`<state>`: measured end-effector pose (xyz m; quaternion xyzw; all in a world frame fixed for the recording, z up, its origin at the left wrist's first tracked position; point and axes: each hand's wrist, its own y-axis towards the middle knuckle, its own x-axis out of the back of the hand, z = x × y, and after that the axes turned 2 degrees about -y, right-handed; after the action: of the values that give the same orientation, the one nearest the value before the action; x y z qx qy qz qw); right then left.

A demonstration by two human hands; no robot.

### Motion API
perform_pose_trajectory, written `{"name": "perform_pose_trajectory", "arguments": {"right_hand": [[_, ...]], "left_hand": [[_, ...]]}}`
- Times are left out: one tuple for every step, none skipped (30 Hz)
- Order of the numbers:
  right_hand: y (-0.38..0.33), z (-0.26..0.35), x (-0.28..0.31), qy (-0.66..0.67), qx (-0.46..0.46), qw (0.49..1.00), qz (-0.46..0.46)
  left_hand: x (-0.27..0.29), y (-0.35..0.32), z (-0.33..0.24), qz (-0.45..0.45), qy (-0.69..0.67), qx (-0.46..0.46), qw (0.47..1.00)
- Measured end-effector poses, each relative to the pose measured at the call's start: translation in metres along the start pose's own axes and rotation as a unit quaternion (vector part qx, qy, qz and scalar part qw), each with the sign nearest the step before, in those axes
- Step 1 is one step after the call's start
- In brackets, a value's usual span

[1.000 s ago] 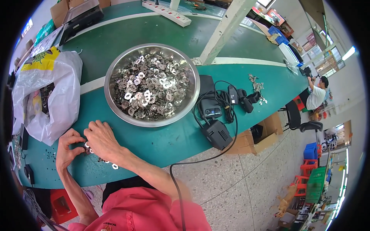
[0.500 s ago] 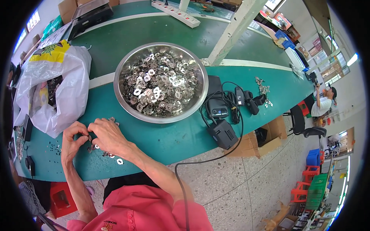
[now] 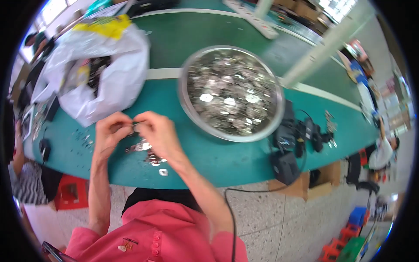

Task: The person sorts through metal washers in a plastic bag by hand, picking out specific washers and placing them into a metal bowl.

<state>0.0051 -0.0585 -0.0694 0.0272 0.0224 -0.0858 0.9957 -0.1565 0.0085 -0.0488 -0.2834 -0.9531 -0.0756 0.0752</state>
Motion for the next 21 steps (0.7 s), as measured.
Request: {"name": "perform_pose_trajectory", "arguments": {"right_hand": [[-0.001,0.007,0.002,0.021,-0.045,0.999,0.006],[0.0,0.01,0.002,0.036,-0.066,0.997,0.015],[-0.001,0.016,0.003,0.052,-0.08,0.995,0.021],[-0.001,0.018,0.001,0.07,-0.091,0.993,0.031],[-0.003,0.019,0.001,0.085,-0.103,0.99,0.035],[-0.002,0.019,0.002,0.087,-0.102,0.99,0.046],[-0.002,0.017,0.002,0.128,-0.124,0.982,0.056],[-0.002,0.016,0.003,0.168,-0.146,0.973,0.063],[-0.002,0.016,0.004,0.168,-0.146,0.972,0.069],[-0.002,0.016,0.004,0.187,-0.156,0.967,0.074],[-0.002,0.016,0.005,0.206,-0.165,0.961,0.079],[-0.002,0.017,0.005,0.206,-0.163,0.961,0.082],[-0.002,0.016,0.004,0.205,-0.164,0.961,0.086],[-0.001,0.014,0.004,0.217,-0.16,0.959,0.086],[0.0,0.012,0.004,0.229,-0.157,0.957,0.087],[0.0,0.012,0.004,0.229,-0.159,0.956,0.091],[0.0,0.012,0.004,0.248,-0.162,0.951,0.092],[0.0,0.011,0.004,0.267,-0.165,0.945,0.092],[0.001,0.009,0.004,0.267,-0.167,0.944,0.096],[0.001,0.008,0.004,0.29,-0.167,0.937,0.1],[0.001,0.008,0.004,0.314,-0.167,0.929,0.104]], "left_hand": [[0.0,0.001,0.002,-0.014,-0.018,0.005,1.0],[0.002,0.001,0.004,-0.024,-0.031,0.005,0.999],[0.001,0.001,0.005,-0.039,-0.06,-0.004,0.997],[0.002,-0.001,0.005,-0.046,-0.067,-0.009,0.997],[0.001,-0.001,0.005,-0.048,-0.077,-0.016,0.996],[0.0,-0.002,0.005,-0.057,-0.073,-0.016,0.996],[0.0,-0.003,0.005,-0.058,-0.078,-0.029,0.995],[-0.001,-0.004,0.005,-0.056,-0.085,-0.043,0.994],[-0.001,-0.004,0.005,-0.062,-0.084,-0.043,0.994],[0.0,-0.004,0.006,-0.063,-0.074,-0.057,0.994],[-0.001,-0.004,0.005,-0.063,-0.065,-0.072,0.993],[-0.002,-0.004,0.005,-0.066,-0.056,-0.075,0.993],[-0.002,-0.004,0.004,-0.071,-0.056,-0.075,0.993],[-0.003,-0.004,0.003,-0.076,-0.047,-0.083,0.993],[-0.003,-0.004,0.002,-0.081,-0.037,-0.091,0.992],[-0.003,-0.004,0.002,-0.086,-0.037,-0.089,0.992],[-0.003,-0.004,0.003,-0.088,-0.023,-0.108,0.99],[-0.004,-0.003,0.004,-0.091,-0.009,-0.126,0.988],[-0.004,-0.003,0.004,-0.095,-0.008,-0.124,0.988],[-0.005,-0.004,0.003,-0.073,0.005,-0.139,0.988],[-0.006,-0.004,0.002,-0.05,0.019,-0.154,0.987]]}}
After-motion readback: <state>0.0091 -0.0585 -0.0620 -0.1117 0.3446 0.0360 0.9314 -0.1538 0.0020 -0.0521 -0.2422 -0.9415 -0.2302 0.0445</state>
